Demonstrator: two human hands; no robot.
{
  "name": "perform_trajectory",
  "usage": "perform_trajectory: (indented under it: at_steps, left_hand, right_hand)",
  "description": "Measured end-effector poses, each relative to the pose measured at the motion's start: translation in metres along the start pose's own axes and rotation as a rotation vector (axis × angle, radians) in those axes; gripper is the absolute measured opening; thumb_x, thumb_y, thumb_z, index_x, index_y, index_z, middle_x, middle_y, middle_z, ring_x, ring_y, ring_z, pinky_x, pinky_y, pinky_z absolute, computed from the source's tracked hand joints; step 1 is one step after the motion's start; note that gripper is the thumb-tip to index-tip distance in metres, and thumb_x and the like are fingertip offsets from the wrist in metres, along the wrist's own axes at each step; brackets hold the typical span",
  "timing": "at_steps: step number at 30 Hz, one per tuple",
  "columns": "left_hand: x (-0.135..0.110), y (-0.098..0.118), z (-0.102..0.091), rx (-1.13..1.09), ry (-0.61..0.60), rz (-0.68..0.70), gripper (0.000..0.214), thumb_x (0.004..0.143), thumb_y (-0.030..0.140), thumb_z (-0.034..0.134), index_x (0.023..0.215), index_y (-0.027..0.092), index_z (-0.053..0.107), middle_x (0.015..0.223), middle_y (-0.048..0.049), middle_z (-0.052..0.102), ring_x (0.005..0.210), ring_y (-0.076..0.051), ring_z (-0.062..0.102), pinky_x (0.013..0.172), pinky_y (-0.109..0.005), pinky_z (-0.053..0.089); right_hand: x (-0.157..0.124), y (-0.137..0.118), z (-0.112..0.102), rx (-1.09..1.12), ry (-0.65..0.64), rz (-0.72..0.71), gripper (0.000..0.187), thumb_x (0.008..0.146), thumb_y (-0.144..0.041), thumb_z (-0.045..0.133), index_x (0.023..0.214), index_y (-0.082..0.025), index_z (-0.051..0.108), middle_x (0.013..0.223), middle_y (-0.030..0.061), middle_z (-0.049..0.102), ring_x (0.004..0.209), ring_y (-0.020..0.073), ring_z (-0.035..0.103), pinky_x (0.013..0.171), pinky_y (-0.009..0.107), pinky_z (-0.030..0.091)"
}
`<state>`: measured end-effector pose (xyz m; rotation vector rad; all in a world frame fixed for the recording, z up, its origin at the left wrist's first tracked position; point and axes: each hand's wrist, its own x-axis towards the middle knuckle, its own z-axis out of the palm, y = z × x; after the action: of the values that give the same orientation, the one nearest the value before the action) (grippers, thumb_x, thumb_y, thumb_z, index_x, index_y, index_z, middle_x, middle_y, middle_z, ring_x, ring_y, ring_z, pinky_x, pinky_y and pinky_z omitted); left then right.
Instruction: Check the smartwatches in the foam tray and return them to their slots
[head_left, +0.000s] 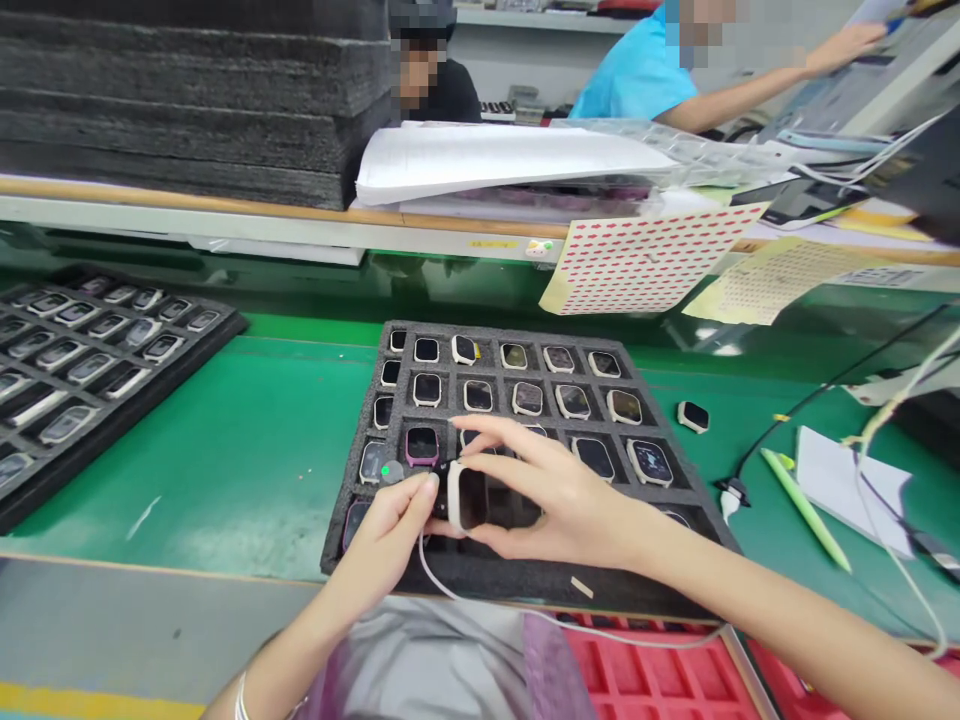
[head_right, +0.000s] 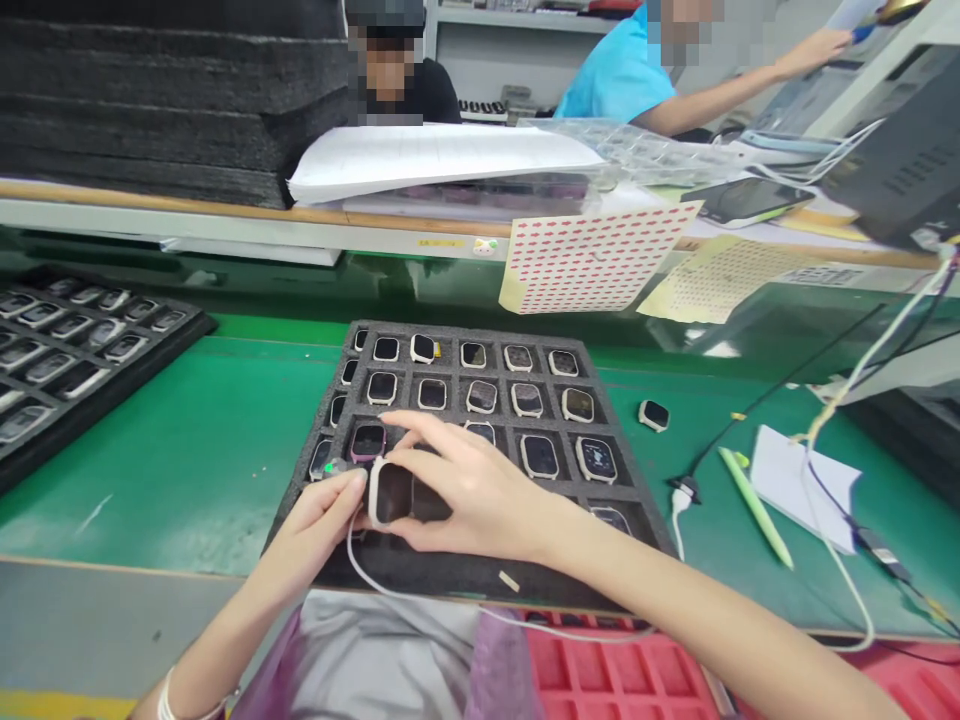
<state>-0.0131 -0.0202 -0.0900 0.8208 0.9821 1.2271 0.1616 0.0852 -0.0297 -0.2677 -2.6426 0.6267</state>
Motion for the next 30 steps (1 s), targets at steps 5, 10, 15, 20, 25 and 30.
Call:
perform_trajectory:
  at_steps: [5, 10, 15, 20, 25, 30]
  left_hand:
    - [-0.001, -0.003, -0.004, -0.091, -0.045, -0.007, 0.043, 0.095, 0.046, 0.040, 0.106, 0.014, 0.066, 0.099, -0.0097, 0.069, 0.093, -0.023, 0.063, 0.083, -0.034, 0.051]
    - [-0.002, 0.000, 0.002, 0.108, -0.032, 0.040, 0.033, 0.080, 0.031, 0.068, 0.108, 0.015, 0.062, 0.096, -0.0061, 0.068, 0.092, -0.021, 0.060, 0.085, -0.030, 0.047]
    - [0.000, 0.002, 0.007, 0.124, 0.024, 0.039, 0.022, 0.080, 0.025, 0.066, 0.099, 0.015, 0.063, 0.092, -0.0050, 0.068, 0.088, -0.019, 0.060, 0.081, -0.028, 0.046]
    - [-0.001, 0.002, 0.007, 0.127, 0.052, 0.027, 0.015, 0.080, 0.026, 0.066, 0.088, 0.013, 0.064, 0.080, -0.0033, 0.065, 0.077, -0.017, 0.059, 0.072, -0.026, 0.047]
    - [-0.002, 0.004, 0.006, 0.112, 0.029, 0.011, 0.015, 0.081, 0.025, 0.065, 0.089, 0.013, 0.064, 0.080, -0.0028, 0.066, 0.076, -0.016, 0.059, 0.072, -0.024, 0.049]
    - [-0.004, 0.007, 0.005, 0.097, 0.019, -0.024, 0.019, 0.083, 0.027, 0.065, 0.093, 0.012, 0.064, 0.082, -0.0048, 0.067, 0.075, -0.015, 0.061, 0.068, -0.024, 0.053]
  right_hand:
    - [0.009, 0.000, 0.021, -0.021, 0.019, -0.049, 0.037, 0.083, -0.023, 0.065, 0.117, -0.013, 0.054, 0.114, 0.0143, 0.064, 0.103, 0.0233, 0.062, 0.088, 0.036, 0.051]
    - [0.010, -0.006, 0.017, -0.172, -0.101, -0.019, 0.038, 0.079, -0.017, 0.069, 0.114, -0.010, 0.055, 0.114, 0.0157, 0.064, 0.100, 0.0271, 0.063, 0.085, 0.040, 0.052]
    - [0.007, -0.010, 0.022, -0.210, -0.089, -0.022, 0.028, 0.085, -0.018, 0.061, 0.111, -0.008, 0.056, 0.110, 0.0166, 0.065, 0.096, 0.0268, 0.063, 0.081, 0.040, 0.053]
    - [0.007, -0.009, 0.026, -0.249, -0.015, -0.033, 0.022, 0.085, -0.013, 0.054, 0.106, -0.010, 0.058, 0.104, 0.0146, 0.066, 0.089, 0.0262, 0.063, 0.078, 0.041, 0.050]
    - [0.007, -0.005, 0.025, -0.168, -0.041, -0.036, 0.026, 0.087, -0.024, 0.061, 0.109, -0.010, 0.057, 0.108, 0.0130, 0.065, 0.091, 0.0248, 0.061, 0.078, 0.038, 0.048]
    - [0.001, 0.002, 0.031, -0.016, -0.045, 0.013, 0.040, 0.088, -0.038, 0.063, 0.118, -0.014, 0.052, 0.113, 0.0118, 0.061, 0.096, 0.0215, 0.060, 0.081, 0.034, 0.048]
